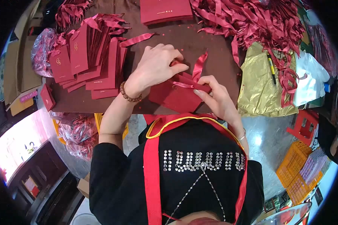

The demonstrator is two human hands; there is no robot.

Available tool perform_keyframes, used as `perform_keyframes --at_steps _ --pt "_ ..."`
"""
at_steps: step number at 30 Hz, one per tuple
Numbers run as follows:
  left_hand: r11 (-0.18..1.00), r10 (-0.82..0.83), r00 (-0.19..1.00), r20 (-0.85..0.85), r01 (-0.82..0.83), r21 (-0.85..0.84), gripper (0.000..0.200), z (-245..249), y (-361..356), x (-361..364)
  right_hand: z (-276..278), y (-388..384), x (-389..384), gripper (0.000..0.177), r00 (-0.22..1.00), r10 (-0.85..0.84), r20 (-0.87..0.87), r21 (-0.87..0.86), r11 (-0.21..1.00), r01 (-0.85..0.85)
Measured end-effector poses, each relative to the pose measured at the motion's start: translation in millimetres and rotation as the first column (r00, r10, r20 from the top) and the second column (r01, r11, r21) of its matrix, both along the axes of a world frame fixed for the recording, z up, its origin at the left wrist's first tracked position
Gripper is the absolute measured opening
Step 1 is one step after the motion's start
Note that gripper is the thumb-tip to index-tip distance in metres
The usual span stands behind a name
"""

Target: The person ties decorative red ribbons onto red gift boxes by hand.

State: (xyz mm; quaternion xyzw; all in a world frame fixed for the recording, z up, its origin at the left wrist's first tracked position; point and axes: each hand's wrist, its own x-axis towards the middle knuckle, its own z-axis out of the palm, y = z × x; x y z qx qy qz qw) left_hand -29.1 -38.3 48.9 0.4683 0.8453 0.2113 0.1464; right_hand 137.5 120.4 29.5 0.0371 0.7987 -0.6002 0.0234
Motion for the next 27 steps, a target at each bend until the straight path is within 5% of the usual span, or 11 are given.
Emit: perform_keyframes --at_steps 3,5,6,8,9,13,17,19,22,23,27 --pt "1.000 -0.005 0.983 0.183 0.007 -0.015 0.024 -0.1 -3.7 -7.4 -1.7 -0.8 -0.1 0.021 1.000 -0.008 -0.014 0.012 1.000 0.008" --pt "0.973 -0.002 0.700 0.714 -0.163 0.163 0.027 -14.5 -6.1 -12.6 -8.4 0.5 -0.4 0.022 0.999 0.005 -0.032 0.001 1.000 -0.005" --pt "0.972 -0.001 0.701 0.713 -0.165 0.164 0.027 -16.0 -5.8 -13.1 -11.6 1.0 -0.5 0.023 0.999 0.016 -0.052 -0.010 1.000 -0.017" --pt "0.701 -0.199 0.498 0.844 -0.530 0.477 0.029 -18.3 -4.2 -14.7 -13.8 0.6 2.2 0.025 0.999 0.003 0.042 -0.121 0.993 0.002" --pt "0.589 -0.251 0.369 0.895 -0.676 0.443 0.035 -37.2 -10.7 -22.5 -13.7 0.3 2.8 0.027 0.990 0.000 0.138 -0.227 0.973 0.032" --pt "0.504 -0.430 0.067 0.901 -0.809 0.301 0.038 -55.2 -16.8 -13.8 -10.6 1.9 1.3 0.033 0.974 -0.044 0.224 -0.272 0.956 0.106" --pt "0.581 -0.287 0.055 0.956 -0.784 0.220 0.042 -48.8 -19.4 -18.4 -13.8 0.7 -3.1 0.035 0.969 -0.022 0.247 -0.305 0.947 0.099" --pt "0.593 0.004 0.237 0.972 -0.783 0.188 0.046 -35.5 -16.4 -11.5 -16.9 1.4 -6.3 0.035 0.968 -0.034 0.249 -0.326 0.938 0.117" --pt "0.640 0.013 0.311 0.950 -0.733 0.231 0.050 -38.1 -29.0 2.2 -22.4 4.9 -3.6 0.041 0.958 -0.121 0.259 -0.345 0.915 0.209" --pt "0.754 0.071 0.364 0.929 -0.629 0.189 0.050 -34.6 -33.2 4.9 -20.9 4.5 -4.9 0.045 0.956 -0.125 0.264 -0.379 0.898 0.222" --pt "0.818 0.011 0.330 0.944 -0.546 0.182 0.042 -41.9 -36.8 11.8 -11.4 7.0 -9.3 0.056 0.935 -0.034 0.352 -0.419 0.888 0.190"
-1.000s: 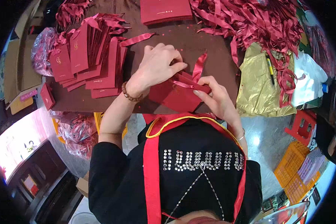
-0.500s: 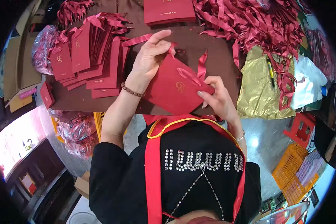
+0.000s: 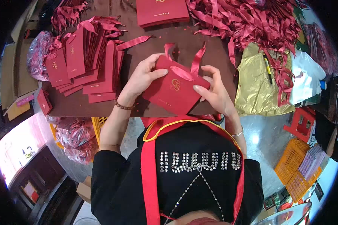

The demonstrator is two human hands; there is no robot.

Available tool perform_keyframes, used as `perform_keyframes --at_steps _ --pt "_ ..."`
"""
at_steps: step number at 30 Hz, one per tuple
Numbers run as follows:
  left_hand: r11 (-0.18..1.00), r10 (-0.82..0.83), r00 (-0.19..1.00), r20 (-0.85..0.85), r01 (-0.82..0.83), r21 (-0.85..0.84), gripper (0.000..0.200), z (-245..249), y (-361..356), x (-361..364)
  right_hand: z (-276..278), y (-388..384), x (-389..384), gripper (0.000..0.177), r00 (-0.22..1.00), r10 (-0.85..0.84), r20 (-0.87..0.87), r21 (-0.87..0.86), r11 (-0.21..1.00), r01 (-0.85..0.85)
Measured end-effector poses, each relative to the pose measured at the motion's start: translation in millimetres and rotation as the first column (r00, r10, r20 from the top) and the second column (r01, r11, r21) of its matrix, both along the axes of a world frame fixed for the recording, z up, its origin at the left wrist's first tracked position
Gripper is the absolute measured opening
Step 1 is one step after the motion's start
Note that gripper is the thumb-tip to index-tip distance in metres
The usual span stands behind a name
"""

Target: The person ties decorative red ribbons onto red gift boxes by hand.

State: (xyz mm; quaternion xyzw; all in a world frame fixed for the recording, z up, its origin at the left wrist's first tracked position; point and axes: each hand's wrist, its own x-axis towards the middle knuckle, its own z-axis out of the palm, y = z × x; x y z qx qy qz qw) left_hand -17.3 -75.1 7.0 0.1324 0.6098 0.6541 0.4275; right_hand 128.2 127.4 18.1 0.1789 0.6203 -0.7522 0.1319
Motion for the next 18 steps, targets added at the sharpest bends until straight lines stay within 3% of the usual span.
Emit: perform_keyframes --at_steps 4,5,6,8,9,10,11,12,13,15,16,17,18 --pt "0.993 0.089 0.991 -0.105 -0.081 0.081 0.034 3.1 6.4 10.8 -10.4 -3.0 -1.5 0.058 0.986 -0.073 -0.153 0.126 0.988 0.093" --pt "0.993 0.087 0.990 -0.107 -0.078 0.083 0.034 5.9 7.8 12.5 -10.4 -3.3 -1.5 0.060 0.967 -0.175 -0.184 0.201 0.956 0.212" --pt "0.974 0.196 0.976 -0.091 -0.184 0.131 0.032 11.6 9.8 14.5 -10.0 -2.8 -1.2 0.061 0.936 -0.273 -0.223 0.271 0.905 0.328" --pt "0.922 0.357 0.931 -0.083 -0.337 0.189 0.033 34.7 17.9 20.1 -9.0 -0.8 0.4 0.066 0.935 -0.229 -0.270 0.341 0.886 0.315" --pt "0.923 0.354 0.932 -0.081 -0.334 0.192 0.033 45.2 21.1 23.3 -8.1 0.0 2.2 0.072 0.935 -0.177 -0.308 0.407 0.863 0.298" --pt "0.963 0.264 0.941 -0.213 -0.248 0.102 0.035 53.8 23.4 26.7 3.0 -2.4 2.6 0.083 0.953 -0.146 -0.266 0.164 0.967 0.194" --pt "0.986 0.159 0.930 -0.333 -0.169 -0.001 0.037 62.1 26.0 31.2 13.3 -6.9 4.0 0.089 0.960 -0.119 -0.252 -0.066 0.992 0.105" --pt "0.997 0.028 0.918 -0.395 -0.056 -0.060 0.044 70.4 30.9 38.2 12.2 -13.3 4.5 0.088 0.935 -0.134 -0.329 -0.159 0.984 0.085" --pt "0.992 -0.128 0.731 -0.670 0.091 -0.090 0.045 69.5 35.4 37.3 8.2 -17.9 5.5 0.087 0.903 -0.155 -0.401 -0.250 0.967 0.055" --pt "0.969 -0.242 0.562 -0.791 0.175 -0.172 0.045 58.7 47.9 50.9 -6.3 -14.7 13.9 0.076 0.951 -0.293 -0.096 -0.563 0.804 0.191" --pt "0.972 -0.232 0.543 -0.807 0.159 -0.172 0.044 49.2 52.7 58.3 -11.3 -10.2 14.1 0.065 0.941 -0.337 -0.043 -0.694 0.687 0.215" --pt "0.975 -0.222 0.524 -0.822 0.145 -0.171 0.043 37.8 55.1 64.0 -15.8 -2.8 13.9 0.055 0.938 -0.345 0.033 -0.754 0.607 0.250" --pt "0.965 -0.257 0.476 -0.841 0.175 -0.196 0.041 26.2 54.8 66.2 -29.0 4.6 16.7 0.052 0.940 -0.340 0.019 -0.736 0.632 0.243"
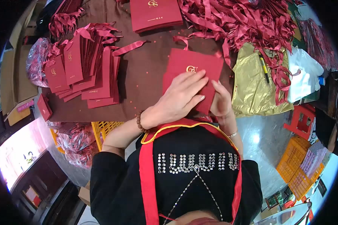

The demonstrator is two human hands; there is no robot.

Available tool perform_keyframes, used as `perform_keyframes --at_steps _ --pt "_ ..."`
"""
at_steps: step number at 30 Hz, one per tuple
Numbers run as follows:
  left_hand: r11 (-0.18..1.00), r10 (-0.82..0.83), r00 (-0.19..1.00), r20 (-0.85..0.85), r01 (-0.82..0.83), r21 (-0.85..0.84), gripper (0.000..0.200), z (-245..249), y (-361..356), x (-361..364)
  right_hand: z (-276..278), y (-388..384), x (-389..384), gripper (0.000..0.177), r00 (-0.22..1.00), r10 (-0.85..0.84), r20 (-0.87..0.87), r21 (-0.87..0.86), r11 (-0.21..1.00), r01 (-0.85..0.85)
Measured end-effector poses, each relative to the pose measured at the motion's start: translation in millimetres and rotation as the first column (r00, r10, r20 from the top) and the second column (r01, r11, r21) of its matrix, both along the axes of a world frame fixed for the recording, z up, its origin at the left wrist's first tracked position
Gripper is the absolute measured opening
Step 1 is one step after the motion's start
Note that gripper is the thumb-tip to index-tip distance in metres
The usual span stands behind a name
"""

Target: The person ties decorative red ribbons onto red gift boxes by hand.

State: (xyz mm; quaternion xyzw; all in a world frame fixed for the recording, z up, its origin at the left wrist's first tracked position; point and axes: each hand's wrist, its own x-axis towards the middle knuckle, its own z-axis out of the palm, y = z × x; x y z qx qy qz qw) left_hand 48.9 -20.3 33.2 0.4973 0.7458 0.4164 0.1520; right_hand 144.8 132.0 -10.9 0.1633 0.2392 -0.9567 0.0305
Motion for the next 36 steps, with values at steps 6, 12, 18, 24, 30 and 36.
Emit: perform_keyframes --at_steps 6,12,18,24,30,36 --pt "0.991 0.124 0.989 -0.084 -0.129 -0.046 0.033 -24.8 -16.1 -11.0 4.4 9.2 11.3 0.046 0.954 -0.068 0.292 0.435 0.898 -0.069" --pt "0.945 0.321 0.936 0.145 -0.306 -0.117 0.017 -28.6 -26.6 -32.0 6.9 26.8 20.3 0.030 0.969 -0.240 0.057 0.951 -0.282 -0.126" --pt "0.981 0.177 0.984 -0.018 -0.175 0.079 0.017 -21.0 40.9 -56.0 5.5 8.4 -10.6 0.031 0.988 -0.053 -0.145 0.890 -0.444 0.107" --pt "0.988 -0.115 0.720 -0.684 0.152 -0.006 0.037 -38.0 127.7 -64.9 -6.3 -6.8 -24.1 0.032 0.999 -0.046 -0.027 0.826 -0.563 -0.004" --pt "0.970 -0.235 0.575 -0.783 0.195 -0.148 0.026 -59.5 141.9 -78.9 -8.3 -5.5 -19.6 0.034 0.998 -0.031 -0.057 0.849 -0.528 0.032" --pt "0.979 0.143 0.931 -0.336 -0.085 0.183 0.021 -7.4 86.5 -106.6 -7.4 10.6 -14.0 0.031 0.997 -0.001 -0.082 0.961 -0.265 0.079"
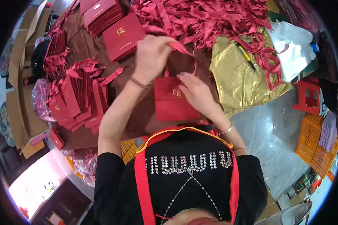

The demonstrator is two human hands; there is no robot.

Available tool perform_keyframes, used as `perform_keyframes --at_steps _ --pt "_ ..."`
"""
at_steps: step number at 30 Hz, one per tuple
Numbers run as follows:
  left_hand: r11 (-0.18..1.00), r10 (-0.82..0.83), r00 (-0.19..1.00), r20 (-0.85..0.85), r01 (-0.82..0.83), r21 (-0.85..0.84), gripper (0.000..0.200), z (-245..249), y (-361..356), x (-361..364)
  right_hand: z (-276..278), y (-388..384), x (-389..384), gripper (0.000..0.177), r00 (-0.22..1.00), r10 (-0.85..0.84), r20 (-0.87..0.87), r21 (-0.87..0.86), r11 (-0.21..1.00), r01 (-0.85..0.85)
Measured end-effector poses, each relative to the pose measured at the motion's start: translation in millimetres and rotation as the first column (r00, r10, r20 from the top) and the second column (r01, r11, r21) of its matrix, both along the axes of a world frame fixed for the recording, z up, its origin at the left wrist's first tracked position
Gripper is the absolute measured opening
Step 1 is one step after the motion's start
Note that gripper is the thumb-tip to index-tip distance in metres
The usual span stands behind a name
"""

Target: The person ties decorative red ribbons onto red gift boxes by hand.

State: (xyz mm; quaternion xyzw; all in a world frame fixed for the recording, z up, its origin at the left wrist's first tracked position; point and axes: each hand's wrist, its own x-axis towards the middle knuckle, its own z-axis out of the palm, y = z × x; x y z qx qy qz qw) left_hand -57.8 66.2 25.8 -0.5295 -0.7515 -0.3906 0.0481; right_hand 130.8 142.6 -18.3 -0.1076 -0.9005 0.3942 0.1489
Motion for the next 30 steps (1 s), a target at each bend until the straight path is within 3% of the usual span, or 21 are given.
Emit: perform_keyframes --at_steps 1,3,5,7,10,12,13,14,15,16,17,19,22,23,25,26,28,29,30 --pt "0.992 0.078 0.983 0.165 -0.093 0.085 0.022 15.8 -18.8 -3.0 -2.8 5.1 0.2 0.029 0.999 0.016 -0.045 -0.054 0.998 -0.018" --pt "0.962 0.159 0.748 0.645 -0.263 0.068 0.020 63.3 -57.6 -0.8 4.2 13.2 0.1 0.028 1.000 0.012 -0.017 -0.155 0.988 -0.014" --pt "0.864 0.260 0.680 0.685 -0.481 0.149 0.017 73.0 -101.5 -3.9 10.4 16.3 -2.7 0.027 1.000 0.011 -0.020 -0.138 0.990 -0.014" --pt "0.811 0.157 0.773 0.614 -0.456 0.367 0.015 78.9 -141.9 1.0 14.4 18.4 -8.2 0.027 1.000 0.006 -0.022 -0.117 0.993 -0.009" --pt "0.830 0.205 0.810 0.549 -0.441 0.341 0.014 85.1 -175.8 17.9 10.0 20.6 -19.3 0.025 0.993 0.030 -0.118 0.011 1.000 -0.029" --pt "0.877 0.290 0.610 0.738 -0.478 0.050 0.015 81.1 -172.1 39.5 6.1 19.0 -26.1 0.024 0.994 0.054 -0.094 0.007 0.999 -0.054" --pt "0.914 0.352 0.597 0.721 -0.384 -0.128 0.017 73.0 -164.9 44.9 5.1 17.7 -28.6 0.024 0.994 0.071 -0.079 0.007 0.997 -0.070" --pt "0.952 0.298 0.492 0.818 -0.220 -0.214 0.019 62.2 -156.9 45.6 4.7 15.9 -30.2 0.023 0.996 0.078 -0.051 0.010 0.997 -0.077" --pt "0.961 0.256 0.330 0.908 -0.189 -0.202 0.018 42.7 -146.1 54.3 3.7 15.2 -30.5 0.023 0.995 0.083 -0.047 0.012 0.997 -0.082" --pt "0.990 0.142 0.253 0.957 -0.052 -0.133 0.018 20.7 -144.0 54.7 2.3 14.7 -29.8 0.023 0.995 0.100 -0.013 0.041 0.994 -0.099" --pt "0.992 0.126 0.246 0.961 -0.031 -0.123 0.019 3.7 -137.0 61.3 1.7 14.5 -28.6 0.023 0.993 0.115 0.024 0.070 0.991 -0.116" --pt "1.000 0.017 0.033 0.999 -0.026 -0.017 0.018 -17.1 -129.1 68.4 9.5 14.4 -26.8 0.023 0.990 0.136 0.039 0.071 0.988 -0.138" --pt "0.997 0.058 -0.053 0.997 -0.038 -0.061 0.022 -25.0 -121.6 71.7 11.8 14.2 -26.3 0.022 0.983 0.172 0.063 0.085 0.980 -0.177" --pt "0.997 0.059 -0.054 0.997 -0.039 -0.061 0.022 -22.5 -121.3 69.4 11.6 14.4 -26.2 0.021 0.980 0.185 0.076 0.101 0.976 -0.192" --pt "0.957 0.269 0.089 0.959 0.091 -0.277 0.026 -14.8 -121.3 64.6 12.8 13.7 -26.3 0.020 0.975 0.193 0.108 0.092 0.975 -0.203" --pt "0.956 0.271 0.087 0.959 0.091 -0.279 0.026 -19.3 -122.1 66.3 13.4 13.4 -26.4 0.019 0.970 0.201 0.137 0.085 0.973 -0.214" --pt "0.959 0.243 0.511 0.824 0.000 -0.283 0.025 -28.4 -122.2 71.1 14.1 12.4 -26.2 0.019 0.966 0.216 0.145 0.036 0.974 -0.223" --pt "0.959 0.244 0.511 0.824 -0.001 -0.284 0.025 -28.4 -122.3 72.3 14.8 12.1 -26.1 0.019 0.962 0.229 0.151 -0.010 0.973 -0.230" --pt "0.943 0.280 0.605 0.745 -0.027 -0.333 0.022 -24.0 -120.6 73.0 16.8 12.1 -26.0 0.019 0.962 0.229 0.151 -0.010 0.973 -0.230"
